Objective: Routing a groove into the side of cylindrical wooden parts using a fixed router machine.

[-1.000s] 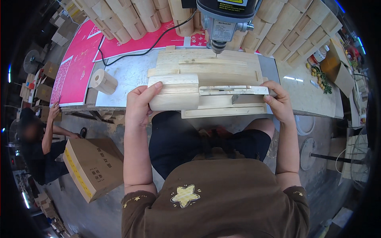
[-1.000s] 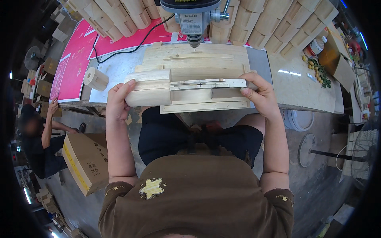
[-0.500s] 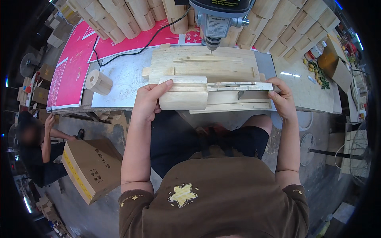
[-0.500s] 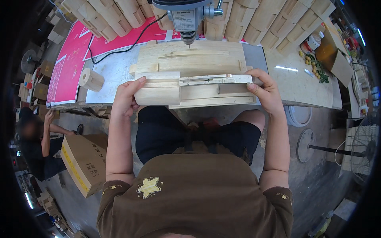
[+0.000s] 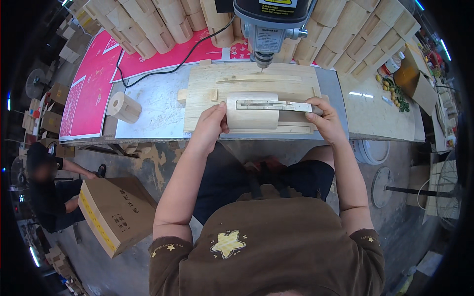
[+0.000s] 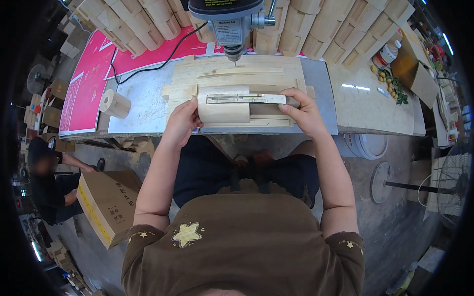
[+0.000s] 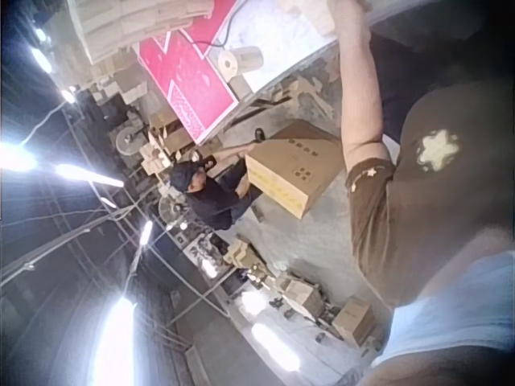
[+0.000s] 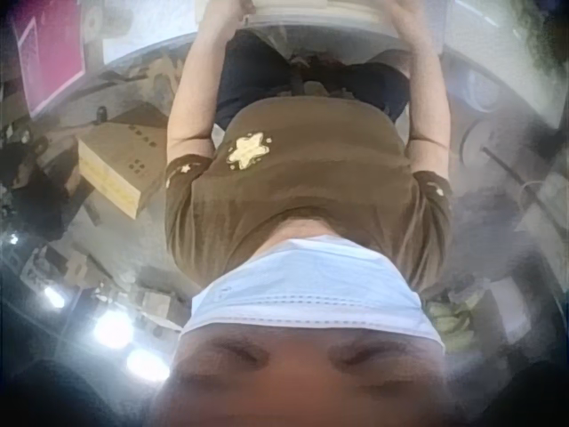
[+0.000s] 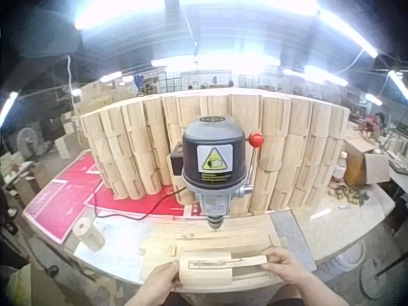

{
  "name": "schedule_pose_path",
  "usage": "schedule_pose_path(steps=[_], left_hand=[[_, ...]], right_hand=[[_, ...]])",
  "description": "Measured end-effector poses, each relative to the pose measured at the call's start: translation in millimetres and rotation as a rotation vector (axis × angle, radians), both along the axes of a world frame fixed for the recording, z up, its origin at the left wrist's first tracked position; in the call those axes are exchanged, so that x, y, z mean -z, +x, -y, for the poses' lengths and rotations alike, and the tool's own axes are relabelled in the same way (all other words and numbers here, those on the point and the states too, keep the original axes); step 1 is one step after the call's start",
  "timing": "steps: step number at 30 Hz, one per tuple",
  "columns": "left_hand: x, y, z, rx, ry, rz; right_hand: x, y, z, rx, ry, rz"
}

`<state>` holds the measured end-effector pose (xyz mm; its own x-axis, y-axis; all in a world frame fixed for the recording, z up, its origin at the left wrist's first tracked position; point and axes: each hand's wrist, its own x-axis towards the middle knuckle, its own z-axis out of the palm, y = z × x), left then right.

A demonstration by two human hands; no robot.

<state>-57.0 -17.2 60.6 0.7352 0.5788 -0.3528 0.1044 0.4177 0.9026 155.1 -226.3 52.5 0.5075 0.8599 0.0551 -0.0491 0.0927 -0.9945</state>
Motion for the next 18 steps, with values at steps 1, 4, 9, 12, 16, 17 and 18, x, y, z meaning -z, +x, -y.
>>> schedule_pose_path(steps=[1,4,9,12,16,17,18], left_hand=[[5,3,-2,-0.001,0.039,-0.007],[18,8,-13,0.127,0.137,-0.035],[39,17,0,0.044,1.006,0.015],[50,28,-8,-0.044,1.321,0.010],[58,33,-26,-0.081,1.440,-0.171],[61,34,-29,-0.111,1.459,-0.237],[62,33,-33,-0.109,1.458,-0.231]], right_hand=[[0,2,-3,0.039,-0.070,0.179],[4,14,-9,0.115,-0.172,0.428],[16,39,-26,0.237,-0.177,0.545],[17,51,-41,0.287,-0.141,0.624],[18,44,-64,0.316,-0.095,0.642],[21,42,-67,0.301,-0.092,0.608],[26,41,-70,0.306,-0.095,0.611]])
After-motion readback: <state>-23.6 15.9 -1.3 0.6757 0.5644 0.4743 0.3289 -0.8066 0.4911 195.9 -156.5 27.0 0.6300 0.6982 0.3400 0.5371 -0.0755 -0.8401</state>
